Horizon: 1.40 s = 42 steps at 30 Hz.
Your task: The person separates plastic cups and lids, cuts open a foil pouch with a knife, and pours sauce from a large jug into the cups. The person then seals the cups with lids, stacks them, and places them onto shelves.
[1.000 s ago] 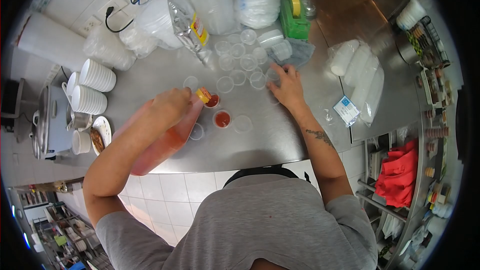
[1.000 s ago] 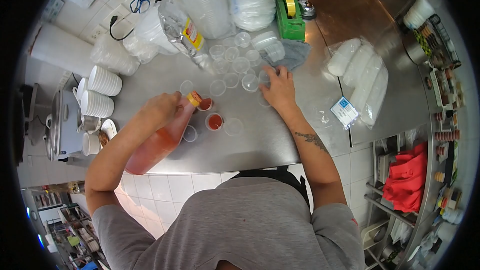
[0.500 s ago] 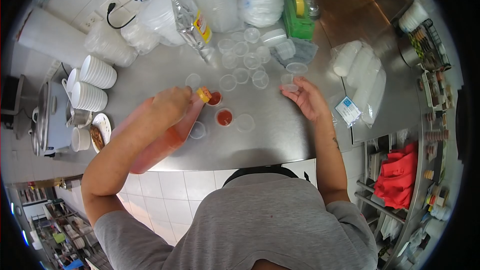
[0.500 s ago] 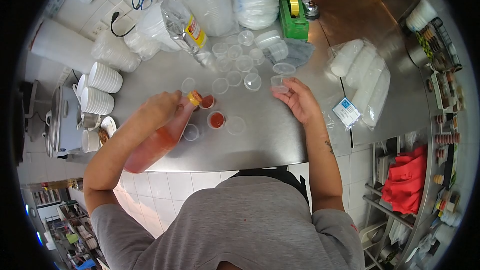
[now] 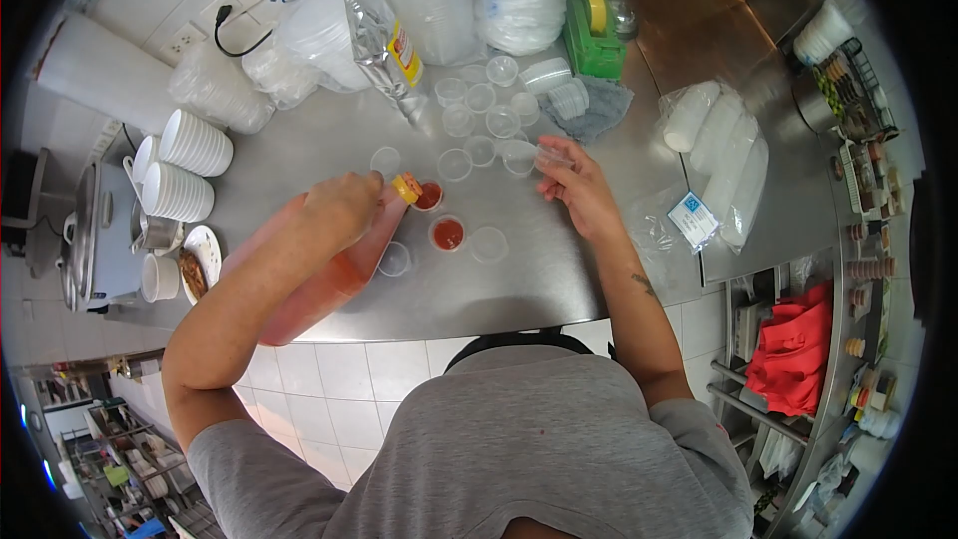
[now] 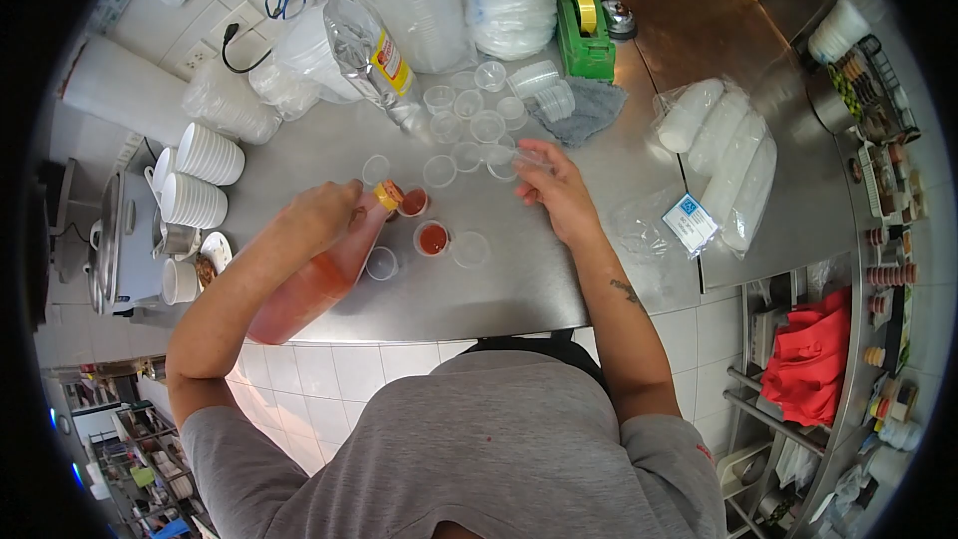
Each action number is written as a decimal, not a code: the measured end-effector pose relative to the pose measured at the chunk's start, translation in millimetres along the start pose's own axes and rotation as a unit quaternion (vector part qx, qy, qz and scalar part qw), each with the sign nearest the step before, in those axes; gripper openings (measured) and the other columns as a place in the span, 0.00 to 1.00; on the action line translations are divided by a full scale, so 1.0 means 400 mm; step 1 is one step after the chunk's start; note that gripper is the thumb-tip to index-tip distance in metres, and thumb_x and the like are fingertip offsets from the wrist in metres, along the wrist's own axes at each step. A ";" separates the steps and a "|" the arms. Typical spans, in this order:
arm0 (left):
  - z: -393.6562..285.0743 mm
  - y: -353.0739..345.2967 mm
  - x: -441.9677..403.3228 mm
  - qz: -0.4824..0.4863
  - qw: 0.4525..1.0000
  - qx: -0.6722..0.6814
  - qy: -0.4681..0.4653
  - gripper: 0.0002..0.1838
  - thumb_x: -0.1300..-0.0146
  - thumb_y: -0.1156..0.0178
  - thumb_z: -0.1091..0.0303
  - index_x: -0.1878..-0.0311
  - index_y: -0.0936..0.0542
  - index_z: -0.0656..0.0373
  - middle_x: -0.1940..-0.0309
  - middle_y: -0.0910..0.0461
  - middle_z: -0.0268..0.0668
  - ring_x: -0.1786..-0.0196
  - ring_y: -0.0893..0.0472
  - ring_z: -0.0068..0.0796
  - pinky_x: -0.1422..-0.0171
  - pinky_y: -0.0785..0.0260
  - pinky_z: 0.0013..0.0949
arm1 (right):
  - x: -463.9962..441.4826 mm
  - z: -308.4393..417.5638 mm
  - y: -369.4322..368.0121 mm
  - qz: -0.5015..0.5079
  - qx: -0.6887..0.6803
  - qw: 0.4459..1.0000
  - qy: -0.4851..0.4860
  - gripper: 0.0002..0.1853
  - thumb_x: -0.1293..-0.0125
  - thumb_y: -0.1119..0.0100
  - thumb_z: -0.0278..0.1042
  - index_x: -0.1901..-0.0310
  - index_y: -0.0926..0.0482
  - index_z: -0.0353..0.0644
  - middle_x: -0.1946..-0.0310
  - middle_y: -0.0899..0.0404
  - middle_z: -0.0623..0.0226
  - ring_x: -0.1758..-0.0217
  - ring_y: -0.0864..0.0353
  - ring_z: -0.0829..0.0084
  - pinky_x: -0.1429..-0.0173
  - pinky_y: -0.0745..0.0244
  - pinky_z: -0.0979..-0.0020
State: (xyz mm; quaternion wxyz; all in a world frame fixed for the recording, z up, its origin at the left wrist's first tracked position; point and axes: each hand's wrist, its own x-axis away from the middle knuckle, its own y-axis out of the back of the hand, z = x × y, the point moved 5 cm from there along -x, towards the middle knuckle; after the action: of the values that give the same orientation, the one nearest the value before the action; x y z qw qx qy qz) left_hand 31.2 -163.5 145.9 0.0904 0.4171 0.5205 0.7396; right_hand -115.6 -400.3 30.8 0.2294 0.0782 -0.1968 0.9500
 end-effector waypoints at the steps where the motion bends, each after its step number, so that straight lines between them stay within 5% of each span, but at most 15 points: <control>1: 0.000 0.000 0.000 -0.002 1.000 0.000 -0.001 0.12 0.37 0.41 0.67 0.52 0.23 0.58 0.58 0.16 0.45 0.52 0.17 0.48 0.50 0.25 0.45 | -0.003 -0.003 -0.006 0.002 0.010 1.000 -0.002 0.24 0.33 0.39 0.32 0.37 0.31 0.40 0.55 0.25 0.68 0.63 0.23 0.77 0.59 0.29 0.76; 8: 0.013 0.001 0.003 -0.008 1.000 0.024 -0.012 0.12 0.35 0.44 0.65 0.52 0.24 0.59 0.58 0.17 0.50 0.52 0.18 0.52 0.49 0.25 0.48 | -0.029 -0.013 -0.039 0.046 -0.188 0.981 -0.013 0.30 0.33 0.41 0.30 0.31 0.38 0.35 0.43 0.30 0.60 0.53 0.22 0.68 0.50 0.25 0.71; 11: 0.028 -0.008 0.003 -0.027 0.999 0.034 -0.022 0.12 0.35 0.44 0.65 0.52 0.24 0.60 0.60 0.17 0.51 0.54 0.18 0.54 0.51 0.26 0.49 | -0.039 -0.024 -0.051 0.046 -0.140 0.989 -0.005 0.34 0.34 0.39 0.29 0.29 0.41 0.35 0.41 0.33 0.60 0.49 0.22 0.66 0.45 0.25 0.69; 17: 0.033 -0.005 0.017 -0.043 0.997 0.058 -0.015 0.12 0.35 0.43 0.65 0.53 0.25 0.60 0.63 0.17 0.53 0.57 0.19 0.57 0.53 0.27 0.51 | -0.056 -0.033 -0.098 0.004 0.253 0.948 0.192 0.36 0.44 0.30 0.27 0.34 0.36 0.37 0.43 0.28 0.59 0.45 0.24 0.65 0.42 0.27 0.67; 26: 0.049 0.008 0.033 -0.053 0.994 0.092 -0.001 0.12 0.33 0.44 0.62 0.54 0.27 0.61 0.63 0.18 0.54 0.56 0.19 0.59 0.53 0.28 0.52 | -0.035 -0.031 -0.238 0.005 0.476 0.803 0.358 0.33 0.53 0.27 0.26 0.43 0.31 0.43 0.47 0.30 0.58 0.40 0.32 0.53 0.35 0.35 0.58; 36: 0.035 0.041 0.037 -0.089 0.992 0.080 -0.026 0.13 0.33 0.44 0.61 0.54 0.26 0.61 0.63 0.18 0.54 0.56 0.20 0.59 0.53 0.28 0.52 | -0.056 -0.064 -0.281 0.048 0.429 0.849 0.306 0.34 0.54 0.26 0.28 0.44 0.30 0.43 0.47 0.29 0.58 0.43 0.31 0.52 0.38 0.34 0.58; 42: -0.031 0.073 0.026 -0.015 1.000 0.007 -0.026 0.12 0.35 0.43 0.64 0.53 0.23 0.61 0.60 0.17 0.51 0.54 0.18 0.53 0.51 0.26 0.49 | -0.042 -0.064 -0.295 0.052 0.363 0.884 0.290 0.33 0.55 0.24 0.28 0.45 0.28 0.43 0.48 0.28 0.58 0.44 0.29 0.54 0.40 0.32 0.59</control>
State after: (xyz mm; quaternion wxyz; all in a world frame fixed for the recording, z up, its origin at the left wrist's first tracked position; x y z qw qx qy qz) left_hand 24.7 -179.1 174.7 0.1120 0.4285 0.5294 0.7236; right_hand -47.3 -300.4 43.4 0.1817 -0.1331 0.2331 0.9460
